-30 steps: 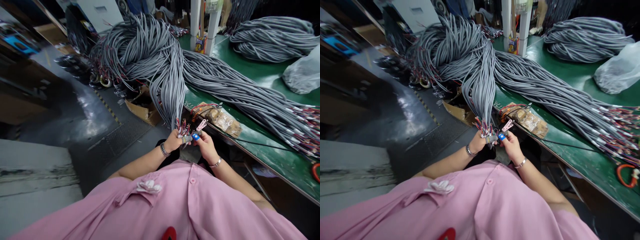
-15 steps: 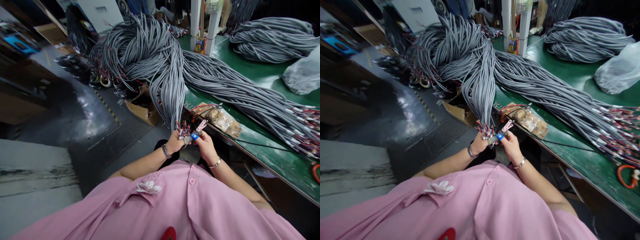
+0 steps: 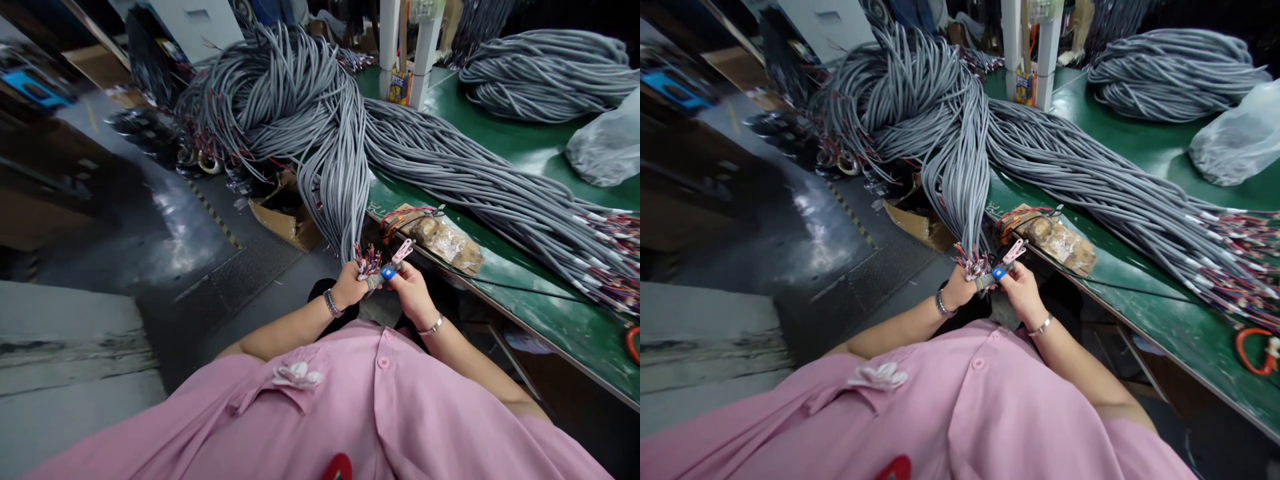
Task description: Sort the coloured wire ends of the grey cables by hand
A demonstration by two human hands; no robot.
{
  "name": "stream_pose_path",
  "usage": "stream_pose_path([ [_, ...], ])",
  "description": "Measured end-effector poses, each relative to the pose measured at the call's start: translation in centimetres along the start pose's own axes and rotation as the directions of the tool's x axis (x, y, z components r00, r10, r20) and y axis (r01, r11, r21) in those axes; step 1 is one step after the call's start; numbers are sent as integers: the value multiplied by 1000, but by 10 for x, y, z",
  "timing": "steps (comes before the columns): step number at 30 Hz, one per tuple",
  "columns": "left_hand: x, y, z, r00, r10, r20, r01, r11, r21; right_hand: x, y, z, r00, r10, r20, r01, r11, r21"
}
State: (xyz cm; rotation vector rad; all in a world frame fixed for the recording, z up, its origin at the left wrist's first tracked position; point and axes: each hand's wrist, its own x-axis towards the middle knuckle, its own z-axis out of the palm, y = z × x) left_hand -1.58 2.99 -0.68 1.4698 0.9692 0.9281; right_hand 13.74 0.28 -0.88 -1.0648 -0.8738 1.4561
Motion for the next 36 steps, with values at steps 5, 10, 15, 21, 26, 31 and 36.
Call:
stream_pose_path([
  [5, 1, 3, -1, 999, -20, -33, 21, 1000, 21, -5, 5, 5, 994, -50, -92, 57, 996, 70],
  [10, 0, 7, -2, 997, -64, -47, 63, 998, -13, -4, 11, 1, 987, 64, -145, -18, 953, 302],
  [15, 0, 10, -6, 992, -123, -8, 121, 982, -145, 9, 14, -22, 978, 181, -104, -113, 879, 462],
  [21, 8, 18, -9, 980, -160, 119, 182, 962, -206, 24, 8, -27, 996, 89, 25, -92, 931, 354],
  [26, 15, 23, -8, 961, -190, 200, 228, 956, -186, 29, 6, -19, 987, -113, -118, 132, 977, 167],
  [31, 20, 21, -7, 952, -214, 218, 252, 954, -164, 32, 13, -20, 956, -173, -236, 209, 969, 133],
  [36, 22, 20, -6, 952, -226, 208, 261, 952, -158, 38, 8, -18, 998, 41, -50, -17, 911, 413],
])
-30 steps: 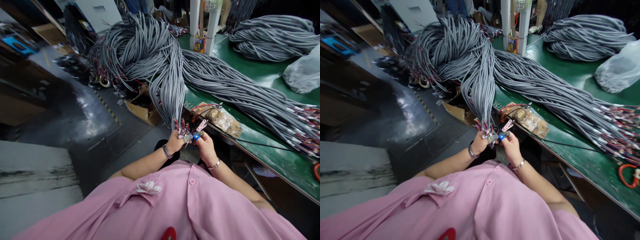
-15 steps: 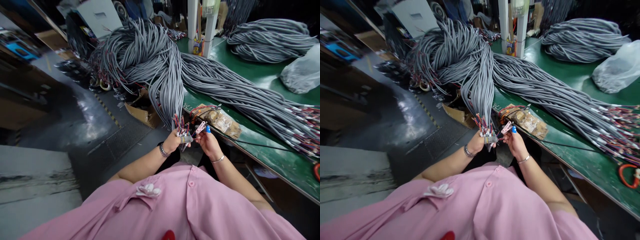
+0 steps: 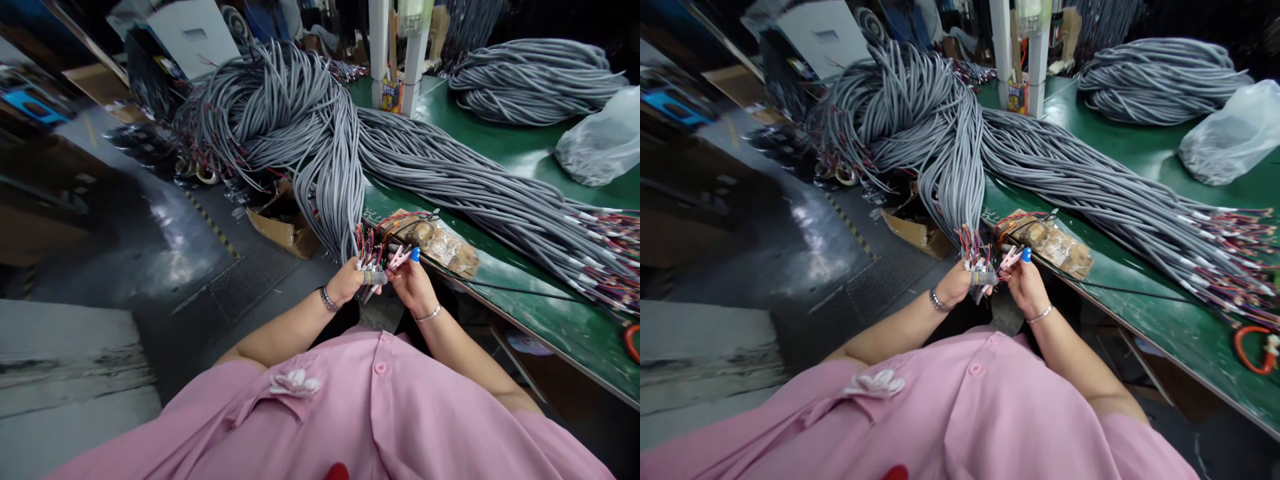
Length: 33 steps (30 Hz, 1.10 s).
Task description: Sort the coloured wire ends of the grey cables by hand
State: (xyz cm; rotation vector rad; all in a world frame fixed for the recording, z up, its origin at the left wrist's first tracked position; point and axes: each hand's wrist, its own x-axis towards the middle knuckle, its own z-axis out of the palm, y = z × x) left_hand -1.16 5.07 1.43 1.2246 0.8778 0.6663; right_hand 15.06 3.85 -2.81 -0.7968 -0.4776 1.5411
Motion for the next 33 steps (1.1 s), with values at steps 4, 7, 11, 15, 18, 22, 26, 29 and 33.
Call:
stream_pose_path([
  [4, 0, 1, 1, 1000, -16, 15, 15, 1000, 27, 0, -2, 4, 999, 5, -33, -3, 997, 78],
  [7, 0, 1, 1, 1000, -17, 18, 17, 999, 35, -1, -2, 5, 999, 19, -41, -15, 995, 98],
  [11, -3, 2, 2, 1000, 10, -2, -10, 1000, 25, -4, -2, 2, 998, 60, -1, -59, 994, 86],
  [15, -12, 2, 4, 998, 57, -20, -57, 998, 31, -8, -7, 1, 994, 94, 49, -99, 989, 111],
  [18, -16, -3, 6, 992, 99, -81, -96, 995, 34, -10, -12, 2, 995, 91, 47, -96, 989, 112],
  [22, -15, -10, 10, 979, 130, -155, -126, 991, 39, -9, -12, 4, 999, 7, 39, -7, 1000, 22],
  [26, -11, -10, 14, 979, 126, -163, -119, 992, 46, -7, -4, 1, 978, -204, -44, 194, 968, -159],
  [29, -10, -10, 15, 979, 134, -152, -125, 990, 69, -4, 0, -1, 986, -161, -31, 155, 978, -138],
  [33, -10, -11, 14, 974, 156, -162, -140, 984, 107, 1, -1, 2, 999, 36, 24, -37, 997, 66],
])
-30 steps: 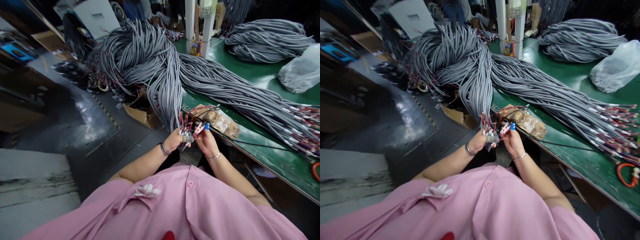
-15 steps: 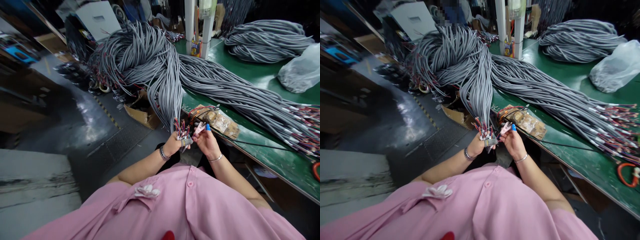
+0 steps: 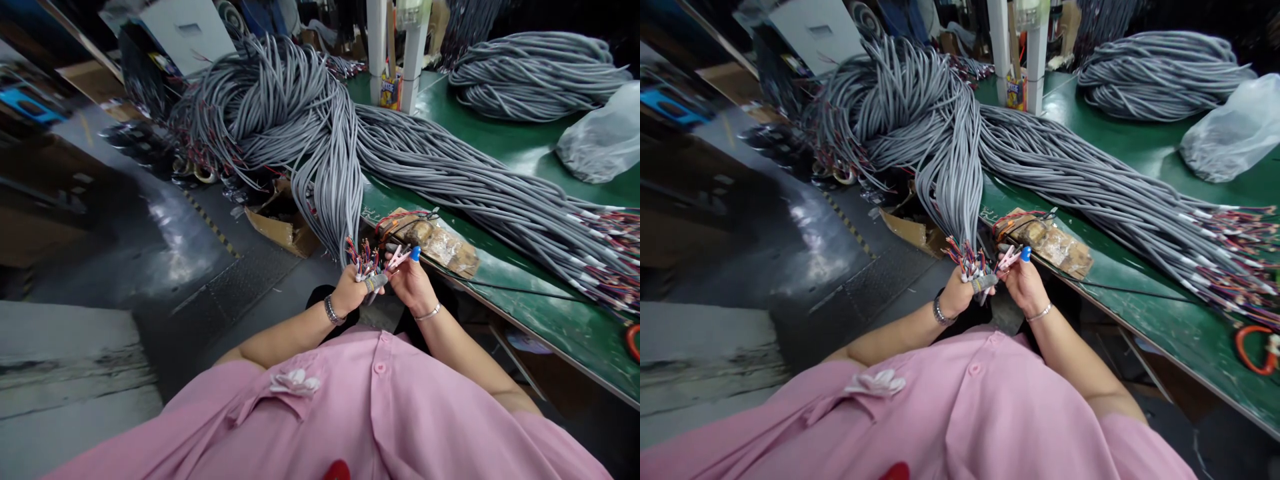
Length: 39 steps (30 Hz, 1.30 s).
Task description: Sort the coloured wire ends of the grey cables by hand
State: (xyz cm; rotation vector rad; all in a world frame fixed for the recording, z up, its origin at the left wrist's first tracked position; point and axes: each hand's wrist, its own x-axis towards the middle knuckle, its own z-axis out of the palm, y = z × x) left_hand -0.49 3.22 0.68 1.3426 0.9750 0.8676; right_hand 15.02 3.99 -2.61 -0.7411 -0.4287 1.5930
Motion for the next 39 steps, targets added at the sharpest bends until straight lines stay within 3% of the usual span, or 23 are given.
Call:
stream_pose_path([
  [6, -1, 2, 0, 1000, 10, -9, -9, 998, 66, 2, 0, 6, 997, 0, -79, 9, 993, 114],
  [12, -3, 5, -1, 1000, 1, -12, -1, 997, 78, -2, 1, 2, 999, 41, -3, -41, 990, 134],
  [21, -8, -6, -10, 1000, 13, 2, -13, 999, 43, -22, -3, -19, 969, 159, 189, -155, 987, -34],
  [25, -7, -6, -8, 999, 36, 6, -36, 998, 42, -33, 0, -14, 976, 81, 200, -42, 980, -192],
  [31, -5, -5, -9, 992, 49, 112, -70, 980, 184, -41, 7, 0, 981, -75, 181, 135, 928, -348],
  [35, -3, -11, -15, 990, 4, 142, -46, 955, 295, -42, 4, -1, 971, -90, 222, 177, 894, -411],
  [39, -3, -10, -14, 994, 29, 104, -47, 984, 173, -42, 3, -8, 983, -101, 155, 157, 902, -401],
])
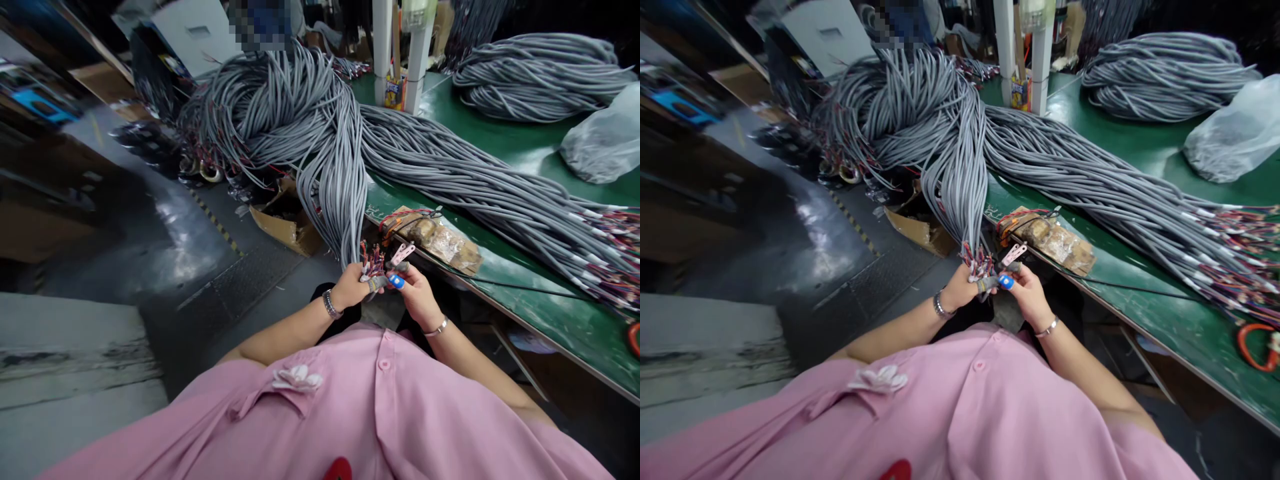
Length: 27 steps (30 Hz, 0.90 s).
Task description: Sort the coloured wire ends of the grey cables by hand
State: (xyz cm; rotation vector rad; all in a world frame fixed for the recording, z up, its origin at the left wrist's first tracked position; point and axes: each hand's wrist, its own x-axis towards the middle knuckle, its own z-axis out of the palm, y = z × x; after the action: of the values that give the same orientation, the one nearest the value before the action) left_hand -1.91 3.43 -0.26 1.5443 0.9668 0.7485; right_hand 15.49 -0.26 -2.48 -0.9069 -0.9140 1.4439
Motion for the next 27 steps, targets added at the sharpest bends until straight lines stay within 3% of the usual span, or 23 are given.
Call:
stream_pose_path([
  [5, 0, 3, 3, 999, 29, -35, -30, 999, -44, -4, 4, 0, 998, 56, 13, -56, 998, 17],
  [18, 0, 1, 5, 998, 26, -57, -29, 999, -43, 2, -5, 12, 996, 49, -74, -56, 995, -82],
  [23, 0, -3, 5, 997, -17, -81, 13, 999, -47, 1, 0, 13, 989, 40, -142, -43, 999, -20],
  [27, -1, -1, 4, 997, 2, -72, -5, 999, -46, 1, 0, 13, 990, 80, -112, -75, 996, 48],
])
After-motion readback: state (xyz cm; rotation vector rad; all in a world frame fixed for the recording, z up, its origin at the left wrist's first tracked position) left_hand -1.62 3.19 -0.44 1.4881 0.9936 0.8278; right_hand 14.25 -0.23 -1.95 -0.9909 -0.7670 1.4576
